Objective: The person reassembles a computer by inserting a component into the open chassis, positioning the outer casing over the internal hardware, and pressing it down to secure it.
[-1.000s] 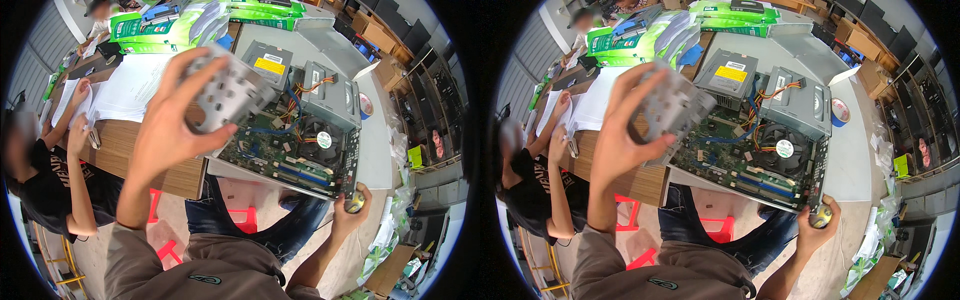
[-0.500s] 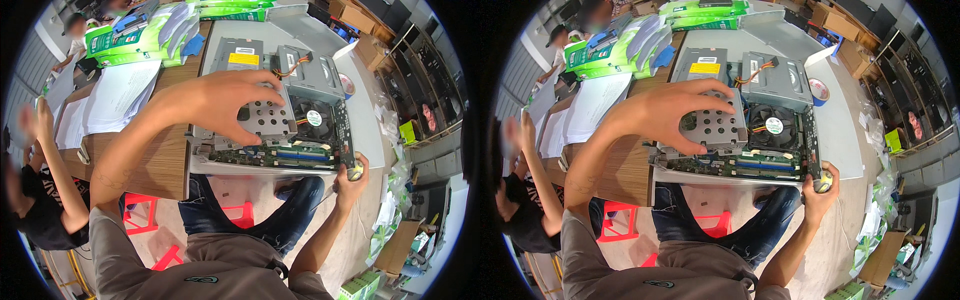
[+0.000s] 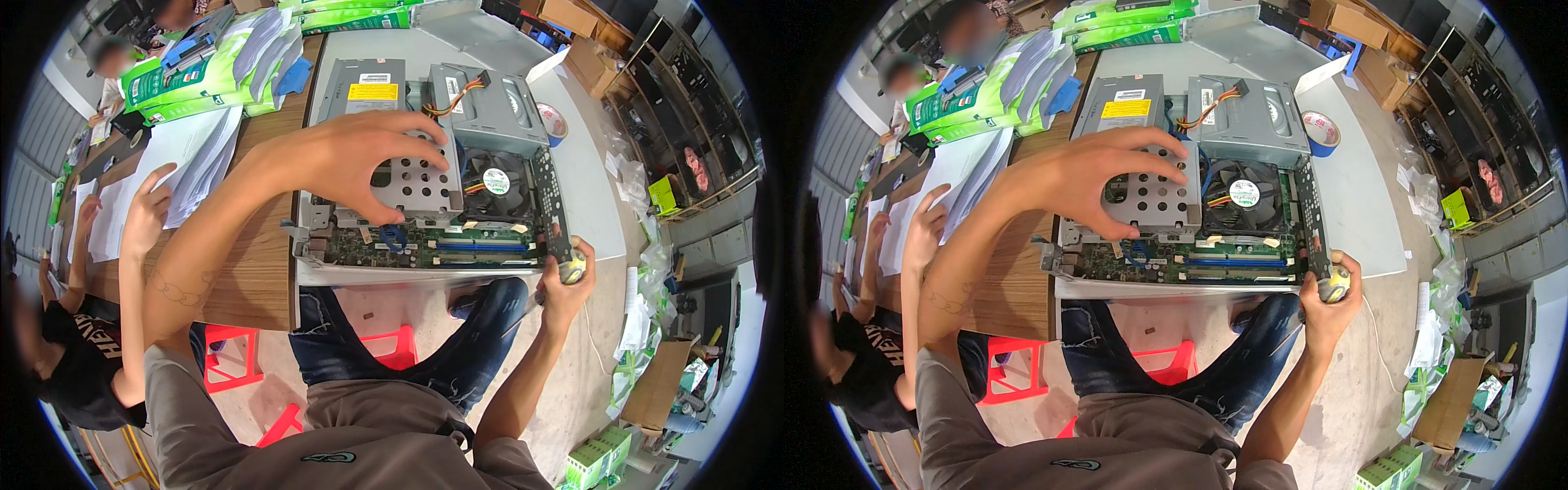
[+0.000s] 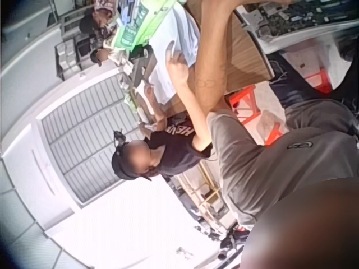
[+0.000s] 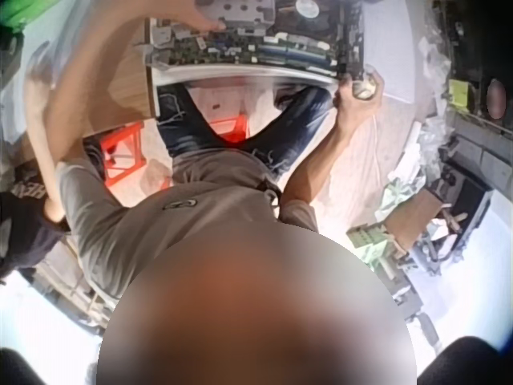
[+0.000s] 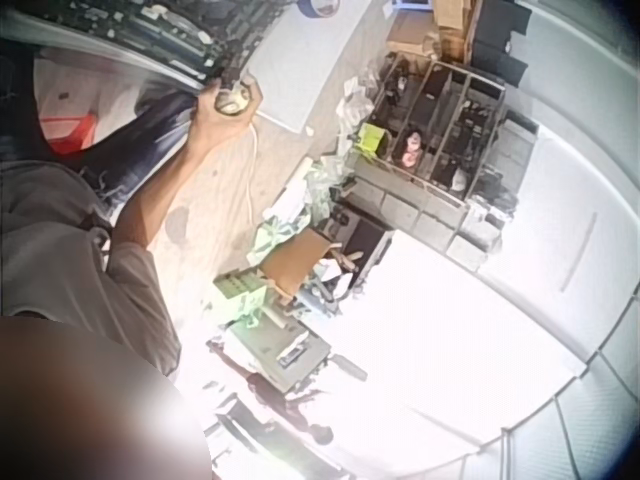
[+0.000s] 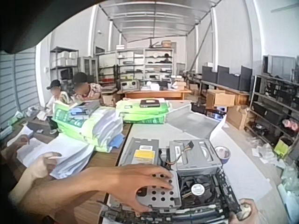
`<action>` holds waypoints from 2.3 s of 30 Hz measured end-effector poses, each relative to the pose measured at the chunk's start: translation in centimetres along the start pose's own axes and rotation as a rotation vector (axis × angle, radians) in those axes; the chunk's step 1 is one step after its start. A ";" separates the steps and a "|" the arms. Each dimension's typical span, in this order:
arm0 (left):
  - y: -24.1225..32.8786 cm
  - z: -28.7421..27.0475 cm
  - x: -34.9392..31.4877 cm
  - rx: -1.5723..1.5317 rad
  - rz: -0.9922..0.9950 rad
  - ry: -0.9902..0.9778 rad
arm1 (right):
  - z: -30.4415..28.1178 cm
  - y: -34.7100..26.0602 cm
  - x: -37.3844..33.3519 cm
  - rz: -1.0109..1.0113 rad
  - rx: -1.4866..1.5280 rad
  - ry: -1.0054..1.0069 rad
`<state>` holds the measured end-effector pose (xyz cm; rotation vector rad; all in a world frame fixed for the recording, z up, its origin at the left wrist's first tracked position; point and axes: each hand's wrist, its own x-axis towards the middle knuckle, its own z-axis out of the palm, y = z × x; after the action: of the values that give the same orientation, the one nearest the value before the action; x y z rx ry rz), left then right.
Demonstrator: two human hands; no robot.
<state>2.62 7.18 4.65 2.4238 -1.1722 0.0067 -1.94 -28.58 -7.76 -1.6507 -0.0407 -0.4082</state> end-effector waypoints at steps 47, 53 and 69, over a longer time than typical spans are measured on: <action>1.3 -1.4 -2.0 -0.107 -0.063 0.094 | -0.6 0.3 -0.5 0.063 -0.030 0.018; 4.1 -2.7 1.4 0.028 0.132 0.546 | -0.3 0.5 -0.4 0.071 0.015 0.016; 1.5 3.7 7.9 -0.020 0.000 0.010 | -1.1 1.2 0.1 0.059 0.018 -0.011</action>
<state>5.89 -0.89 3.45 2.4039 -1.1620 0.0064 -1.78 -29.78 -8.79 -1.6329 -0.0036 -0.3524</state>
